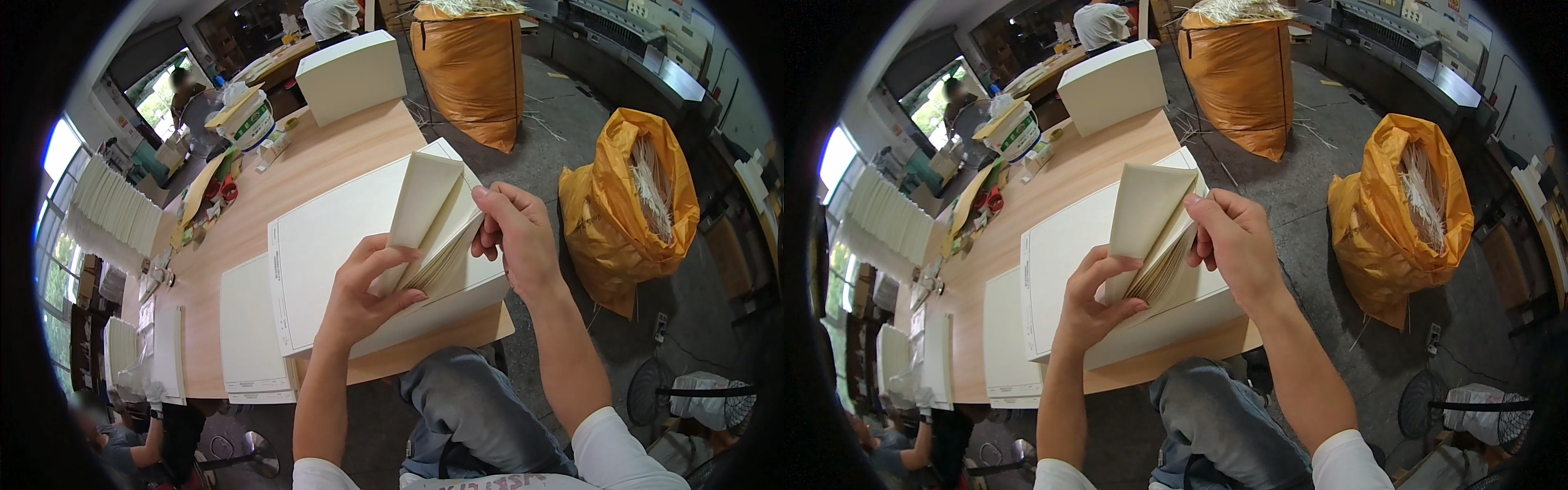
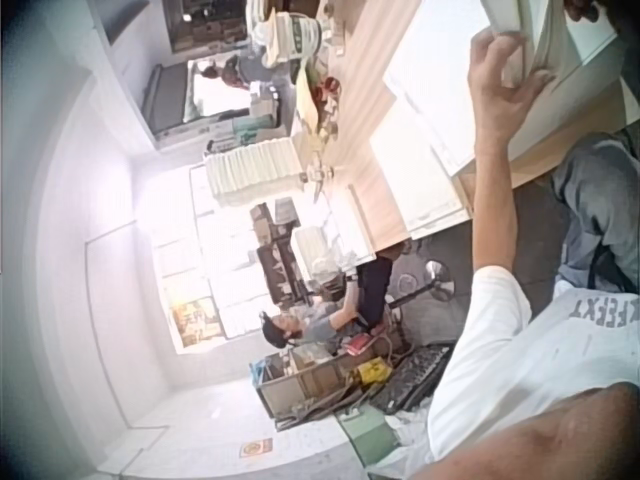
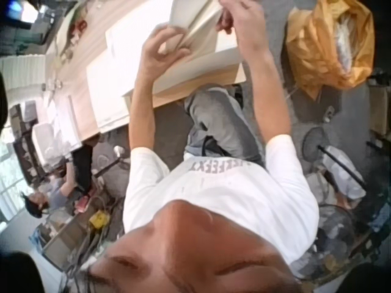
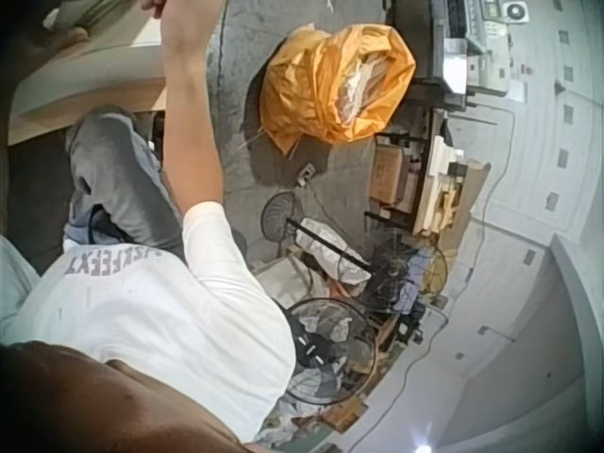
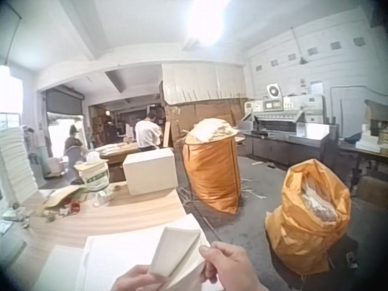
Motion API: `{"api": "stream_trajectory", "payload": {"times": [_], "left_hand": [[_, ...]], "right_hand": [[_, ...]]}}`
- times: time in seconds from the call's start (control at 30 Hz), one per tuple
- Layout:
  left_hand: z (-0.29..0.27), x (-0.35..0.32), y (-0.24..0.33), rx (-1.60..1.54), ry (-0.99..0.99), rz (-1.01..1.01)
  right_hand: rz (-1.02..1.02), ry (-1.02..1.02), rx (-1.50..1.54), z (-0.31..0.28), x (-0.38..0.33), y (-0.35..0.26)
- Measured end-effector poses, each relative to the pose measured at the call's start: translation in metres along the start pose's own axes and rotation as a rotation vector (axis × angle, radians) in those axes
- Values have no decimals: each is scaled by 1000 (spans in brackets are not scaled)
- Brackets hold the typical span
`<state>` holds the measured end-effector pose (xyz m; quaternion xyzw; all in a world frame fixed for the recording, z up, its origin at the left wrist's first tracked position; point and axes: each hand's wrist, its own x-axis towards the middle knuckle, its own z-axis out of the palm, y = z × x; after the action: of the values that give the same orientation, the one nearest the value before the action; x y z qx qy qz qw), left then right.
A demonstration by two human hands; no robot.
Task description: The person repeatedly picks up white rectangular paper blocks from a table, opens them to flip through the pages, and places them back down. The action is performed one at a time in a repetitive loop.
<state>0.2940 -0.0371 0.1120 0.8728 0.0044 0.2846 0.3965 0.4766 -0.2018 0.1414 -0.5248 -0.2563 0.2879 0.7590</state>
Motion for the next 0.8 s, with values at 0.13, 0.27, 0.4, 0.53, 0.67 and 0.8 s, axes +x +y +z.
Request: {"api": "stream_trajectory", "payload": {"times": [0.13, 0.27, 0.4, 0.53, 0.67, 0.8], "left_hand": [[3, -3, -3, -30, 88, -27], [3, -2, -1, -41, 79, -40], [4, 2, 7, 5, -9, 78], [4, 2, 9, 45, -13, 17], [3, 2, 0, 40, 3, 23], [6, 3, -2, 21, 5, 4]], "right_hand": [[-96, 33, -205, 4, -2, 0], [-70, 43, -152, 2, 0, 4], [6, 36, 108, 3, -1, 3], [-27, 32, 27, -3, -3, 7], [-470, 333, -516, -9, -27, 29], [-730, 51, -1157, -10, -56, 48]]}}
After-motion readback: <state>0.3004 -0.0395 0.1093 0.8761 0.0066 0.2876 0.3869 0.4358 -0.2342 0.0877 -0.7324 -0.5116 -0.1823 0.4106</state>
